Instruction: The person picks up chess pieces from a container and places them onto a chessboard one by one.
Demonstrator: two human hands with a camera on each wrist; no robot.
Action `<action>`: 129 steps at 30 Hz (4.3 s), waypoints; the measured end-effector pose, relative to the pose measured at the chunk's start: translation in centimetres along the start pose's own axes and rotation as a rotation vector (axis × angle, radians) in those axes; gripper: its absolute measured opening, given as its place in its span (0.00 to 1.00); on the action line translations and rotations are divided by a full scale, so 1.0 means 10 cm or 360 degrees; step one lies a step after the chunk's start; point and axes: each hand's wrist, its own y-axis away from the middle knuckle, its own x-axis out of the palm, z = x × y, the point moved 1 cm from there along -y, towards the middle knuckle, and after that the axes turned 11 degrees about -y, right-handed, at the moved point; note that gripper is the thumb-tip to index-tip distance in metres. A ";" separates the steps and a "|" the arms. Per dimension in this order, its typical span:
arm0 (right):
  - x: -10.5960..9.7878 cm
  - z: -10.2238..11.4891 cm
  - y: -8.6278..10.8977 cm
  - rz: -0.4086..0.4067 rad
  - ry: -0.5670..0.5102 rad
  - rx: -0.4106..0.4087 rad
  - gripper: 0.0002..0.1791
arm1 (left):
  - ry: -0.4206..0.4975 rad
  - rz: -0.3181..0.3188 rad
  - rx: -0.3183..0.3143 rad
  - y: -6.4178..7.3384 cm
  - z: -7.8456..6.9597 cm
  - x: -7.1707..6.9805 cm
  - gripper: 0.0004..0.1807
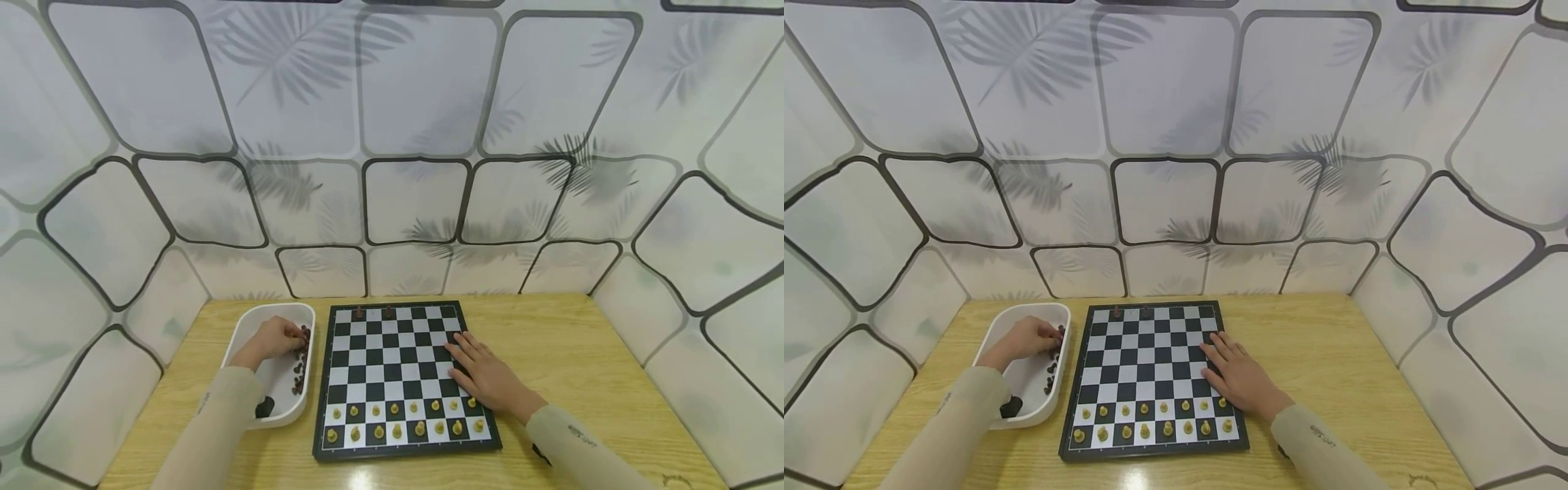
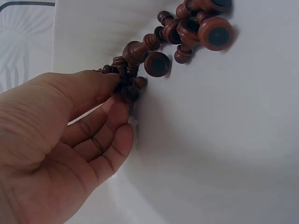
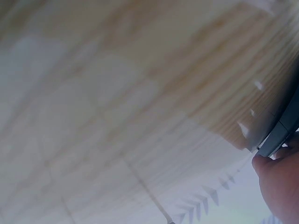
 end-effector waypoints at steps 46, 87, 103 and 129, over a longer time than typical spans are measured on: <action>-0.02 0.01 0.00 -0.0010 0.0010 -0.0027 0.35 | 0.0231 -0.0527 0.0171 -0.03 -0.36 -0.23 0.08; 0.00 0.00 0.01 -0.0009 -0.0012 -0.0021 0.35 | 0.0024 -0.0399 0.0511 -0.27 -1.42 -0.03 0.05; -0.01 0.00 0.01 0.0002 -0.0004 0.0005 0.35 | 0.0080 -0.0238 0.0577 -0.47 -1.84 0.31 0.05; -0.06 0.02 0.02 -0.0001 0.0012 -0.0016 0.35 | 0.0113 -0.0170 0.0568 -0.76 -2.36 0.81 0.09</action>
